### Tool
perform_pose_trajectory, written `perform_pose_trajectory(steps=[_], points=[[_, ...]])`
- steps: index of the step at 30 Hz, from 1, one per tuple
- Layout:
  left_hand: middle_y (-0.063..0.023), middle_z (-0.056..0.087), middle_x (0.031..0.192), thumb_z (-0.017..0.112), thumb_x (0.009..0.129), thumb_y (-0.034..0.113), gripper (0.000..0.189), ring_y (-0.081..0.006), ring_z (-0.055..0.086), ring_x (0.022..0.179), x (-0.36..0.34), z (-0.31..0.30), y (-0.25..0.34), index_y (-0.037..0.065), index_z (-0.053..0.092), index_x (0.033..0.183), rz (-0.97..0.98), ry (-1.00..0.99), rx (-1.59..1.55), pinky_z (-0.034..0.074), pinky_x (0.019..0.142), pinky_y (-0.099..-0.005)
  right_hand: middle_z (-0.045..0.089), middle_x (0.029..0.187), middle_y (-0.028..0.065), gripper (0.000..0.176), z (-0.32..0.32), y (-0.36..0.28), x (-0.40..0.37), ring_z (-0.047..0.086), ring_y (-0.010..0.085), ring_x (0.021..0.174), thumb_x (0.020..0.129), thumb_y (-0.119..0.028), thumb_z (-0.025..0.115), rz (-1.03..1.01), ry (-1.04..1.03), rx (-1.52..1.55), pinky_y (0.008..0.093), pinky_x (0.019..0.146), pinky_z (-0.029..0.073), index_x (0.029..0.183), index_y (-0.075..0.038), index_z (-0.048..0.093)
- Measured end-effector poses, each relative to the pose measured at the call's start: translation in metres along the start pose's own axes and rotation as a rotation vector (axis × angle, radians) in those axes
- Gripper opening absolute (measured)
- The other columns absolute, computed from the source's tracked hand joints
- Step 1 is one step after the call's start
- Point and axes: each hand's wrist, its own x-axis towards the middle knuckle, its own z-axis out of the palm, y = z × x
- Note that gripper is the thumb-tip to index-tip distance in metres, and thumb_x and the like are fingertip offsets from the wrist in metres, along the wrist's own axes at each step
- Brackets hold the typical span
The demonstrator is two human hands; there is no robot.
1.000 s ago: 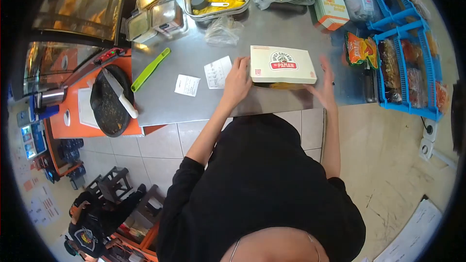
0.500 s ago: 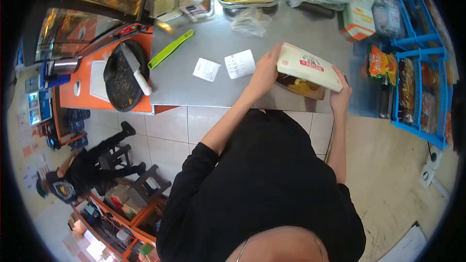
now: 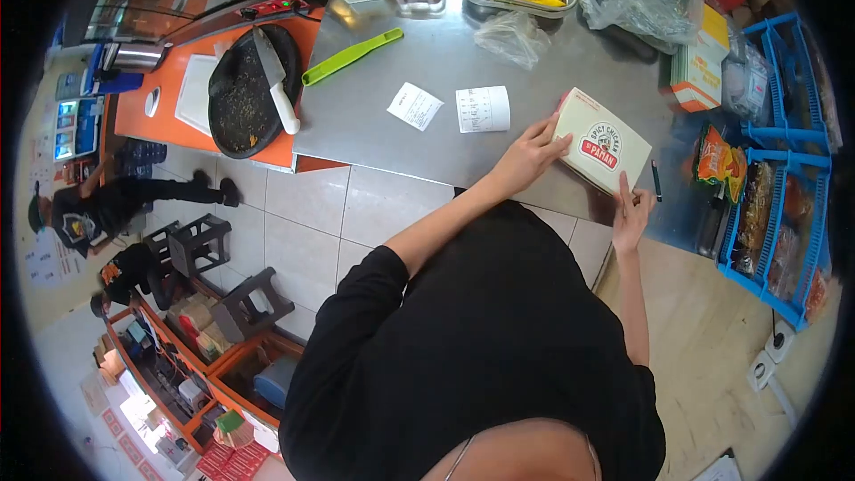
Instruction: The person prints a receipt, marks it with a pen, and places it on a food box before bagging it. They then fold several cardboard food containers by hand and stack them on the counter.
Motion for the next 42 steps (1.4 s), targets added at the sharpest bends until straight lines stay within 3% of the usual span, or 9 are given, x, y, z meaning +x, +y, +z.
perform_pose_trajectory(steps=[5, 9, 11, 16, 22, 26, 28, 34, 42], points=[[-0.017, 0.056, 0.11, 0.058, 0.079, 0.009, 0.019, -0.028, 0.057, 0.093, -0.006, -0.038, 0.042, 0.004, 0.062, 0.097, -0.144, -0.054, 0.063, 0.049, 0.073, -0.0333, 0.052, 0.08, 0.0074, 0.037, -0.012, -0.044, 0.025, 0.045, 0.024, 0.074, 0.078, -0.011, 0.061, -0.126, 0.122, -0.348, 0.0314, 0.074, 0.037, 0.115, -0.015, 0.059], [-0.0098, 0.06, 0.093, 0.053, 0.084, 0.008, 0.01, -0.0159, 0.06, 0.072, -0.051, -0.087, 0.043, 0.001, 0.059, 0.088, -0.672, 0.394, -0.243, 0.048, 0.062, -0.0279, 0.055, 0.097, 0.0136, 0.038, 0.007, -0.164, 0.104, 0.049, 0.0273, 0.093, 0.077, -0.01, 0.06, -0.24, -0.075, 0.488, 0.0343, 0.083, 0.038, 0.115, -0.009, 0.055], [-0.0103, 0.054, 0.105, 0.053, 0.085, 0.016, 0.031, -0.0199, 0.052, 0.092, -0.079, -0.093, 0.007, 0.001, 0.047, 0.112, -0.911, 0.766, -0.352, 0.042, 0.075, -0.0309, 0.051, 0.107, 0.0167, 0.048, 0.055, -0.222, 0.128, 0.049, 0.0289, 0.1, 0.077, -0.011, 0.059, -0.276, -0.279, 0.763, 0.0387, 0.086, 0.038, 0.122, -0.007, 0.044], [-0.0107, 0.044, 0.116, 0.057, 0.084, 0.022, 0.05, -0.0162, 0.048, 0.099, -0.115, -0.108, -0.041, -0.001, 0.034, 0.122, -1.08, 0.924, -0.596, 0.041, 0.083, -0.0281, 0.053, 0.092, 0.016, 0.043, 0.162, -0.285, 0.141, 0.053, 0.025, 0.086, 0.076, -0.006, 0.059, -0.349, -0.219, 0.092, 0.0358, 0.072, 0.042, 0.116, -0.009, 0.043], [-0.0106, 0.051, 0.11, 0.057, 0.085, 0.023, 0.042, -0.0136, 0.05, 0.098, -0.102, -0.122, -0.025, -0.002, 0.044, 0.117, -1.048, 0.768, -0.581, 0.041, 0.083, -0.0278, 0.056, 0.073, 0.0089, 0.043, 0.103, -0.24, 0.129, 0.053, 0.0176, 0.065, 0.073, 0.0, 0.062, 0.259, -0.74, 1.453, 0.0257, 0.064, 0.042, 0.111, -0.009, 0.043], [-0.0009, 0.06, 0.083, 0.058, 0.084, 0.012, 0.022, -0.0074, 0.053, 0.08, -0.071, -0.139, 0.028, -0.002, 0.057, 0.101, -0.855, 0.648, -0.828, 0.043, 0.072, -0.0222, 0.059, 0.082, 0.0067, 0.041, 0.036, -0.22, 0.107, 0.052, 0.0168, 0.072, 0.07, -0.007, 0.068, 0.231, -0.474, 1.238, 0.0253, 0.064, 0.042, 0.107, -0.011, 0.052], [-0.0027, 0.06, 0.089, 0.057, 0.085, 0.009, 0.019, -0.0074, 0.053, 0.081, -0.063, -0.142, 0.042, -0.002, 0.058, 0.101, -0.829, 0.376, -0.597, 0.044, 0.07, -0.022, 0.059, 0.084, -0.0006, 0.03, 0.017, -0.208, 0.096, 0.053, 0.0169, 0.082, 0.067, -0.019, 0.072, -0.417, 0.151, 0.555, 0.033, 0.076, 0.037, 0.095, -0.015, 0.063], [-0.0096, 0.062, 0.096, 0.061, 0.079, 0.004, 0.023, -0.0132, 0.057, 0.082, -0.03, -0.157, 0.073, -0.002, 0.059, 0.101, -0.614, -0.165, -0.708, 0.047, 0.074, -0.0288, 0.061, 0.09, -0.0076, 0.033, -0.032, -0.17, 0.071, 0.052, 0.012, 0.088, 0.063, -0.035, 0.071, -0.413, 0.048, 0.368, 0.0476, 0.093, 0.018, 0.091, -0.02, 0.067], [-0.0114, 0.06, 0.076, 0.066, 0.075, 0.011, 0.017, -0.0232, 0.053, 0.064, -0.001, -0.14, 0.082, 0.001, 0.061, 0.088, -0.364, -0.566, -0.455, 0.041, 0.059, -0.0287, 0.06, 0.073, 0.0009, 0.007, -0.05, -0.134, 0.046, 0.054, 0.0148, 0.076, 0.074, -0.01, 0.065, -0.392, -0.173, 0.767, 0.0386, 0.091, 0.027, 0.079, -0.005, 0.066]])
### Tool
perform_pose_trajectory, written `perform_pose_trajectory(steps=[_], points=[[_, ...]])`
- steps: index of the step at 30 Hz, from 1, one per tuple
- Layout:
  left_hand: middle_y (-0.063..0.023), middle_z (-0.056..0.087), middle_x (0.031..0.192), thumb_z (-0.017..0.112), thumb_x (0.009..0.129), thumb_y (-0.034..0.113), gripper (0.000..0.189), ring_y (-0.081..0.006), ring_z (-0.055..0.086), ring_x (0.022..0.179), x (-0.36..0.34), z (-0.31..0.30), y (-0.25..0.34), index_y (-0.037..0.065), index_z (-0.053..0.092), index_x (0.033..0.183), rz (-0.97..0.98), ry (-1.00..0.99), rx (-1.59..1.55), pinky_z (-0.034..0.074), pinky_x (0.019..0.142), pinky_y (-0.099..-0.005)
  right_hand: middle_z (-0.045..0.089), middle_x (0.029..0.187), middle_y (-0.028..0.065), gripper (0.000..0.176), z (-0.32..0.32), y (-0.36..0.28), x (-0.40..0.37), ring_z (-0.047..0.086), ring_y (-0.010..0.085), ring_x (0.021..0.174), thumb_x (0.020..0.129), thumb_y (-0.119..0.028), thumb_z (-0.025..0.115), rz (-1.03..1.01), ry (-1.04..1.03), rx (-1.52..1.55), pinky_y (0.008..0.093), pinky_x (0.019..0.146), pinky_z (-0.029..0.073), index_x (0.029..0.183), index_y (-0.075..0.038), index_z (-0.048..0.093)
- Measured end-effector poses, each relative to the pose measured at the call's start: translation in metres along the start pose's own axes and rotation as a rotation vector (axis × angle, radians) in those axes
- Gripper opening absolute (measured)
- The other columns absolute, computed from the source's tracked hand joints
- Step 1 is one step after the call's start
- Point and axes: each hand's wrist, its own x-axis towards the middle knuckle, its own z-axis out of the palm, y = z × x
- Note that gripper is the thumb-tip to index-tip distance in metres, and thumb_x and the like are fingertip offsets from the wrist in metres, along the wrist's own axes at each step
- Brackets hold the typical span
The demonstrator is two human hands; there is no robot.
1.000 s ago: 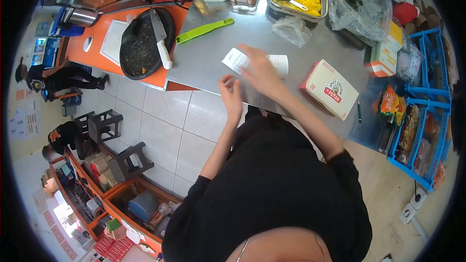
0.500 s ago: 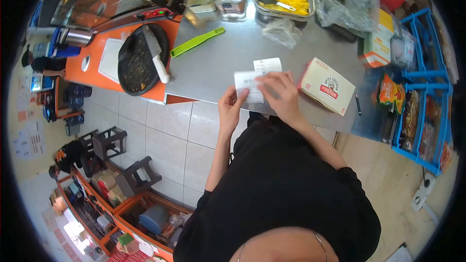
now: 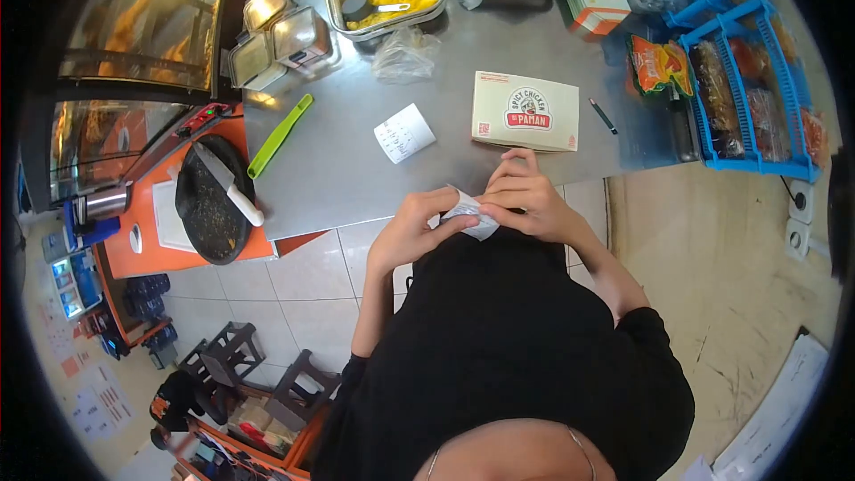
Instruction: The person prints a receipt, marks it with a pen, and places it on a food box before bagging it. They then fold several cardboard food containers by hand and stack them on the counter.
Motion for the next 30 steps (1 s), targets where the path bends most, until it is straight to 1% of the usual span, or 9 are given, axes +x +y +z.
perform_pose_trajectory(steps=[4, 8, 10, 11, 13, 17, 23, 28, 30], points=[[-0.0121, 0.06, 0.077, 0.064, 0.078, 0.011, 0.016, -0.0194, 0.054, 0.064, 0.008, 0.005, 0.005, -0.001, 0.061, 0.089, 0.04, -0.023, -0.156, 0.042, 0.06, -0.0281, 0.061, 0.072, 0.003, 0.009, -0.003, 0.013, -0.011, 0.053, 0.0161, 0.071, 0.076, -0.011, 0.063, 0.111, 0.027, 0.173, 0.033, 0.084, 0.034, 0.08, -0.003, 0.065], [-0.0097, 0.062, 0.083, 0.061, 0.081, 0.01, 0.019, -0.0128, 0.056, 0.072, 0.008, 0.012, -0.013, -0.002, 0.06, 0.096, -0.089, 0.011, -0.279, 0.044, 0.067, -0.0249, 0.059, 0.068, 0.007, 0.009, -0.018, 0.041, -0.008, 0.052, 0.0209, 0.069, 0.075, -0.007, 0.063, 0.56, 0.446, 0.229, 0.0289, 0.064, 0.042, 0.077, 0.002, 0.063], [-0.0067, 0.063, 0.091, 0.059, 0.083, 0.009, 0.024, -0.0089, 0.056, 0.081, 0.007, 0.011, -0.021, -0.004, 0.057, 0.103, -0.209, 0.125, -0.543, 0.044, 0.074, -0.0229, 0.06, 0.076, 0.0066, 0.012, -0.045, 0.059, 0.001, 0.053, 0.0221, 0.073, 0.074, -0.009, 0.064, 0.387, 0.525, -0.418, 0.0314, 0.071, 0.043, 0.08, 0.001, 0.063], [-0.0061, 0.061, 0.095, 0.058, 0.084, 0.009, 0.028, -0.009, 0.056, 0.084, 0.006, 0.009, -0.028, -0.004, 0.054, 0.109, -0.226, 0.151, -0.519, 0.045, 0.075, -0.0228, 0.06, 0.076, 0.0066, 0.012, -0.052, 0.071, 0.004, 0.053, 0.0221, 0.073, 0.074, -0.009, 0.064, 0.389, 0.528, -0.418, 0.0314, 0.071, 0.043, 0.08, 0.001, 0.063], [-0.0063, 0.062, 0.094, 0.058, 0.084, 0.01, 0.028, -0.0092, 0.056, 0.083, 0.004, 0.009, -0.033, -0.003, 0.054, 0.109, -0.244, 0.193, -0.526, 0.045, 0.075, -0.0231, 0.061, 0.086, 0.0062, 0.011, -0.056, 0.093, 0.004, 0.054, 0.0226, 0.082, 0.078, -0.01, 0.059, -0.085, 0.377, -1.03, 0.0345, 0.073, 0.042, 0.082, 0.0, 0.06], [-0.0065, 0.062, 0.092, 0.058, 0.085, 0.011, 0.027, -0.0099, 0.057, 0.083, 0.004, 0.008, -0.031, -0.003, 0.053, 0.107, -0.255, 0.264, -0.549, 0.046, 0.074, -0.0241, 0.061, 0.094, 0.0061, 0.018, -0.036, 0.109, -0.011, 0.054, 0.0212, 0.086, 0.077, -0.013, 0.059, -0.126, 0.017, -1.03, 0.0379, 0.082, 0.04, 0.091, -0.001, 0.061], [-0.0058, 0.061, 0.09, 0.061, 0.082, 0.009, 0.024, -0.008, 0.055, 0.081, 0.01, 0.017, -0.028, -0.002, 0.054, 0.102, -0.219, 0.275, -0.474, 0.044, 0.072, -0.0224, 0.06, 0.084, 0.005, 0.014, -0.006, 0.017, -0.004, 0.053, 0.0212, 0.079, 0.074, -0.011, 0.064, 0.237, 0.302, -0.139, 0.0324, 0.073, 0.043, 0.086, -0.004, 0.066], [-0.004, 0.06, 0.087, 0.06, 0.082, 0.005, 0.022, -0.0077, 0.052, 0.078, 0.007, 0.012, 0.002, -0.002, 0.055, 0.102, -0.15, 0.134, -0.494, 0.043, 0.071, -0.0215, 0.06, 0.075, 0.0046, 0.019, 0.008, -0.01, 0.012, 0.052, 0.0182, 0.072, 0.07, -0.01, 0.068, 0.15, 0.292, -0.142, 0.0289, 0.065, 0.043, 0.089, -0.006, 0.067], [-0.0046, 0.06, 0.087, 0.057, 0.083, 0.002, 0.021, -0.0091, 0.054, 0.078, 0.002, 0.007, 0.004, -0.002, 0.055, 0.103, -0.118, 0.14, -0.721, 0.043, 0.072, -0.0217, 0.062, 0.077, 0.0064, 0.019, 0.005, -0.013, 0.012, 0.053, 0.0153, 0.068, 0.071, -0.009, 0.068, 0.324, 0.353, 0.108, 0.0268, 0.063, 0.043, 0.089, -0.005, 0.067]])
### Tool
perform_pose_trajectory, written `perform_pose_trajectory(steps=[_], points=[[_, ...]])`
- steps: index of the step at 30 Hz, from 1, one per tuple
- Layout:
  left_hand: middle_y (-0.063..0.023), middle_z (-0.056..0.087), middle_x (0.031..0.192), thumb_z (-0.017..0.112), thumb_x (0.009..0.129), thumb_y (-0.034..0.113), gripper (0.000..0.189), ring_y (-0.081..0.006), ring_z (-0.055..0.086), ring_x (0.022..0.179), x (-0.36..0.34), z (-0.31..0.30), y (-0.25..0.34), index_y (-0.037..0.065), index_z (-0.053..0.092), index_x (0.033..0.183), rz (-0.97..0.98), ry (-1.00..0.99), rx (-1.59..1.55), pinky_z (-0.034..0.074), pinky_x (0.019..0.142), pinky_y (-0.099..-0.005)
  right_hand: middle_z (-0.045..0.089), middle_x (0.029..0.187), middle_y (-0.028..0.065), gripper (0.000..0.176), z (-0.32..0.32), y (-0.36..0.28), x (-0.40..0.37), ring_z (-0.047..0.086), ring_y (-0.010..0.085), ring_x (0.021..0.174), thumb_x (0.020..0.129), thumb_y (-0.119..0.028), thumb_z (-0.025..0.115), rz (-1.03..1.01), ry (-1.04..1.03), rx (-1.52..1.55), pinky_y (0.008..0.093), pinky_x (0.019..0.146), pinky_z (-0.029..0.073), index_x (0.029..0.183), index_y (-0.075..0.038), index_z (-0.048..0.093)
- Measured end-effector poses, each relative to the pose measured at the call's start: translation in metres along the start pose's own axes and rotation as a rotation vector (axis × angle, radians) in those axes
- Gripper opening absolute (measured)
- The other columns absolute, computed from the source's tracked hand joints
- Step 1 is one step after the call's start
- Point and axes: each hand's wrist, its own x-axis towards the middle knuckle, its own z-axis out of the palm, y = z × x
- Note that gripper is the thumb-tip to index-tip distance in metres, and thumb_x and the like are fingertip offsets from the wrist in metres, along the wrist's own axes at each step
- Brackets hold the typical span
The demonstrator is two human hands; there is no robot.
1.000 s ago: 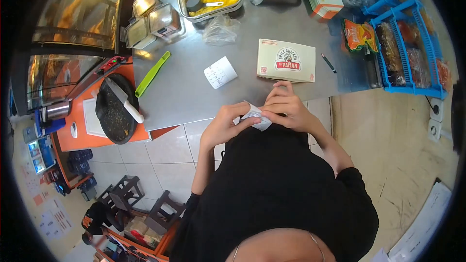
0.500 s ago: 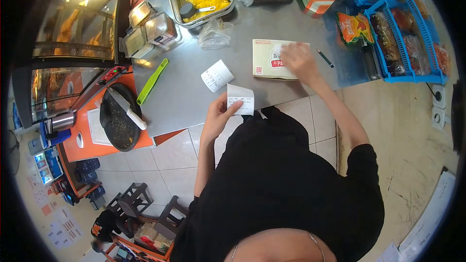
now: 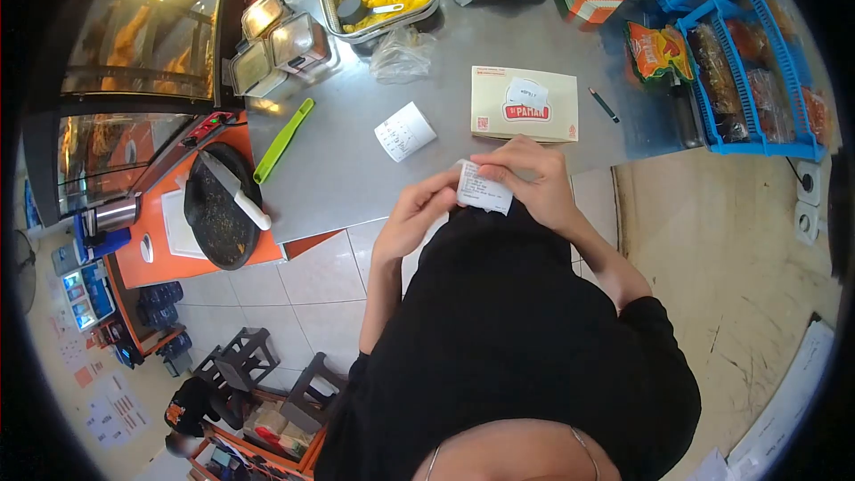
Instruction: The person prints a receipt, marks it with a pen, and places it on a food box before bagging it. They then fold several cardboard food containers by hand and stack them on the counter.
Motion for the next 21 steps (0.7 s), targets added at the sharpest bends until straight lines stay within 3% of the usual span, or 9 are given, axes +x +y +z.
perform_pose_trajectory(steps=[4, 6, 8, 10, 13, 19, 21], points=[[-0.0061, 0.061, 0.088, 0.054, 0.083, -0.001, 0.023, -0.0108, 0.056, 0.081, 0.0, 0.012, 0.007, -0.002, 0.054, 0.106, 0.075, 0.108, -0.126, 0.043, 0.074, -0.0222, 0.064, 0.078, 0.0081, 0.019, 0.0, -0.012, -0.007, 0.054, 0.0131, 0.066, 0.071, -0.008, 0.069, 0.176, 0.006, 0.193, 0.0256, 0.062, 0.043, 0.09, -0.004, 0.067], [-0.0074, 0.062, 0.087, 0.054, 0.082, -0.003, 0.024, -0.0119, 0.058, 0.081, 0.002, 0.017, 0.004, -0.003, 0.054, 0.107, 0.227, 0.214, 0.209, 0.043, 0.074, -0.0228, 0.064, 0.086, 0.0081, 0.017, 0.001, -0.018, -0.01, 0.057, 0.0126, 0.079, 0.075, -0.005, 0.066, 0.254, -0.07, 0.192, 0.0252, 0.071, 0.044, 0.091, -0.002, 0.066], [-0.0075, 0.063, 0.081, 0.057, 0.079, -0.003, 0.02, -0.0124, 0.059, 0.075, 0.001, 0.021, -0.003, -0.002, 0.058, 0.099, 0.282, 0.294, 0.344, 0.046, 0.069, -0.0235, 0.064, 0.082, 0.0088, 0.018, 0.008, -0.019, -0.013, 0.058, 0.013, 0.075, 0.073, -0.006, 0.068, 0.242, -0.011, 0.231, 0.025, 0.067, 0.045, 0.09, -0.003, 0.067], [-0.0075, 0.063, 0.074, 0.063, 0.074, -0.003, 0.012, -0.0137, 0.059, 0.066, 0.002, 0.022, -0.009, -0.002, 0.063, 0.086, 0.514, 0.409, 0.563, 0.046, 0.061, -0.0238, 0.064, 0.078, 0.0095, 0.018, 0.011, -0.02, -0.015, 0.058, 0.0134, 0.07, 0.071, -0.008, 0.07, 0.223, 0.046, 0.272, 0.0247, 0.064, 0.045, 0.089, -0.003, 0.067], [-0.0078, 0.063, 0.07, 0.068, 0.068, -0.003, 0.01, -0.0151, 0.058, 0.059, 0.0, 0.024, -0.006, -0.001, 0.064, 0.077, 0.575, 0.451, 0.701, 0.045, 0.055, -0.0236, 0.065, 0.078, 0.0097, 0.017, 0.011, -0.023, -0.02, 0.06, 0.0131, 0.072, 0.072, -0.008, 0.07, 0.272, 0.033, 0.212, 0.0245, 0.065, 0.046, 0.088, -0.003, 0.067], [-0.0068, 0.06, 0.065, 0.07, 0.063, -0.002, 0.013, -0.015, 0.055, 0.057, 0.0, 0.027, -0.004, 0.0, 0.064, 0.074, 0.637, 0.467, 0.758, 0.043, 0.052, -0.0232, 0.066, 0.08, 0.0073, 0.018, 0.013, -0.021, -0.024, 0.06, 0.0112, 0.075, 0.071, -0.008, 0.071, 0.344, 0.103, 0.377, 0.0246, 0.068, 0.047, 0.086, 0.0, 0.066], [-0.0067, 0.06, 0.064, 0.07, 0.063, -0.002, 0.013, -0.0152, 0.055, 0.056, 0.001, 0.028, 0.001, 0.0, 0.064, 0.074, 0.643, 0.409, 0.776, 0.043, 0.052, -0.0233, 0.066, 0.08, 0.0068, 0.017, 0.009, -0.025, -0.02, 0.06, 0.0109, 0.075, 0.072, -0.008, 0.071, 0.337, 0.041, 0.631, 0.025, 0.07, 0.047, 0.085, 0.001, 0.066]])
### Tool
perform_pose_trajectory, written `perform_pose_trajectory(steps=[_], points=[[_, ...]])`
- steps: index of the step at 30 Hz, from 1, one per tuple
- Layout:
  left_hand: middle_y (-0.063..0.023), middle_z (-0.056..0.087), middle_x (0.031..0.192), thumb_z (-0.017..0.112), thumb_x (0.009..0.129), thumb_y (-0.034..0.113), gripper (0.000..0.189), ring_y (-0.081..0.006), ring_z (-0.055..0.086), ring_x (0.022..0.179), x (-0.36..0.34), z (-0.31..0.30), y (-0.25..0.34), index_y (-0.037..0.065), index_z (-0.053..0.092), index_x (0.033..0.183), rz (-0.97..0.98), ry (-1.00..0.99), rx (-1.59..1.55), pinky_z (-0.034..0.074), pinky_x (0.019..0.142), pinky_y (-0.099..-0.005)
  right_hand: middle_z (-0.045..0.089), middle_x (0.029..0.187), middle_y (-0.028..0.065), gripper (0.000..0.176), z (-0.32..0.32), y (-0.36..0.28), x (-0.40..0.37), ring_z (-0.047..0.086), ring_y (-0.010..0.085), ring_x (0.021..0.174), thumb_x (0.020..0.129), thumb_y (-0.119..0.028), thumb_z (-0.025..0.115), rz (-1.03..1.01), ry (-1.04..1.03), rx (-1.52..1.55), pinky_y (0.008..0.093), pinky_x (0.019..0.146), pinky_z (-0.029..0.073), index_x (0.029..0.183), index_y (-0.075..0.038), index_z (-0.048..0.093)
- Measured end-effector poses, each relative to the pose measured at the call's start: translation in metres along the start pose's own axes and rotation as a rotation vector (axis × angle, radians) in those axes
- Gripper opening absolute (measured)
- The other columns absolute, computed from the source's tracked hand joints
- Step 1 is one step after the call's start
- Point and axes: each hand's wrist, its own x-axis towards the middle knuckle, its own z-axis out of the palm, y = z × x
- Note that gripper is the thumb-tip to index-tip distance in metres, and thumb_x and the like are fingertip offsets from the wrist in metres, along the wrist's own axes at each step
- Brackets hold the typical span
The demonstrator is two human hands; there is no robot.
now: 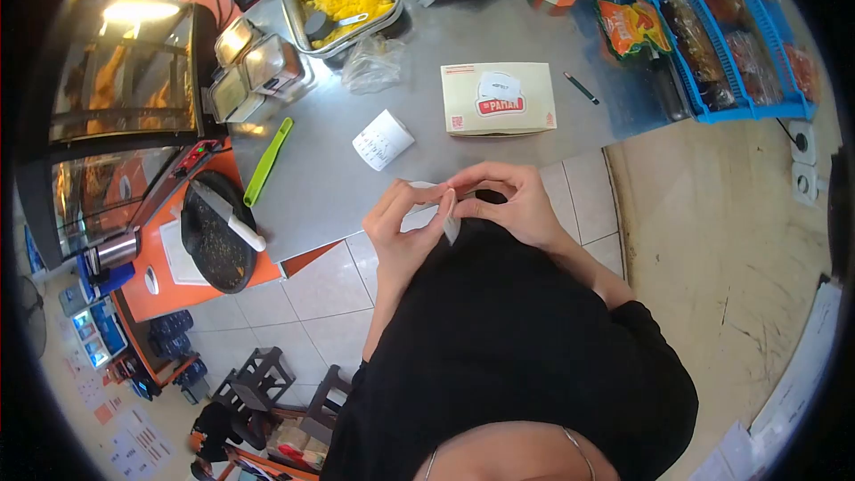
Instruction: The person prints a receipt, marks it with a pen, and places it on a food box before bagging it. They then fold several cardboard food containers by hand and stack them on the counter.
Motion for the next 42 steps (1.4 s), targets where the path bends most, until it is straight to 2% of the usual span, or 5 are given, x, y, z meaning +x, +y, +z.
perform_pose_trajectory(steps=[13, 18, 22, 27, 42], points=[[-0.0048, 0.061, 0.066, 0.063, 0.078, 0.007, 0.01, -0.0093, 0.055, 0.058, 0.045, 0.006, -0.043, -0.002, 0.061, 0.073, -0.196, 0.076, 0.042, 0.042, 0.055, -0.0224, 0.063, 0.083, 0.0051, 0.011, -0.033, 0.01, -0.012, 0.059, 0.014, 0.08, 0.072, 0.003, 0.067, -0.338, 0.36, 0.049, 0.0249, 0.071, 0.047, 0.08, -0.002, 0.061], [-0.0134, 0.058, 0.105, 0.059, 0.079, 0.008, 0.051, -0.0203, 0.062, 0.085, 0.106, 0.056, -0.124, -0.001, 0.037, 0.124, -0.263, -0.112, -0.142, 0.048, 0.072, -0.0281, 0.06, 0.078, 0.003, 0.021, -0.099, 0.033, 0.007, 0.055, 0.02, 0.081, 0.069, -0.002, 0.063, -0.535, 0.118, -1.236, 0.0369, 0.085, 0.038, 0.088, -0.011, 0.06], [-0.0197, 0.047, 0.12, 0.066, 0.068, 0.008, 0.067, -0.0318, 0.046, 0.113, 0.073, 0.068, -0.077, 0.004, 0.034, 0.127, 0.122, -0.543, 0.106, 0.04, 0.091, -0.041, 0.059, 0.079, 0.0026, 0.023, -0.107, 0.063, 0.024, 0.052, 0.0183, 0.081, 0.071, -0.007, 0.059, -0.649, -0.043, -1.4, 0.0387, 0.089, 0.033, 0.094, -0.012, 0.059], [-0.0179, 0.045, 0.125, 0.07, 0.065, 0.008, 0.058, -0.0341, 0.047, 0.109, 0.032, 0.087, -0.114, 0.008, 0.044, 0.117, 0.225, -0.449, 0.33, 0.04, 0.088, -0.0395, 0.058, 0.077, 0.0011, 0.03, -0.101, 0.067, 0.048, 0.053, 0.0178, 0.081, 0.071, -0.009, 0.062, -0.713, -0.068, -1.541, 0.0383, 0.088, 0.034, 0.1, -0.012, 0.057], [-0.0115, 0.044, 0.125, 0.056, 0.078, 0.005, 0.045, -0.0262, 0.033, 0.125, 0.017, 0.093, -0.124, 0.02, 0.051, 0.119, 0.258, -0.416, 0.38, 0.026, 0.099, -0.0481, 0.033, 0.127, 0.0121, 0.066, -0.156, 0.062, 0.07, 0.029, 0.0277, 0.12, 0.074, -0.055, 0.055, -0.291, 0.147, -1.642, 0.055, 0.097, 0.01, 0.124, -0.015, 0.039]])
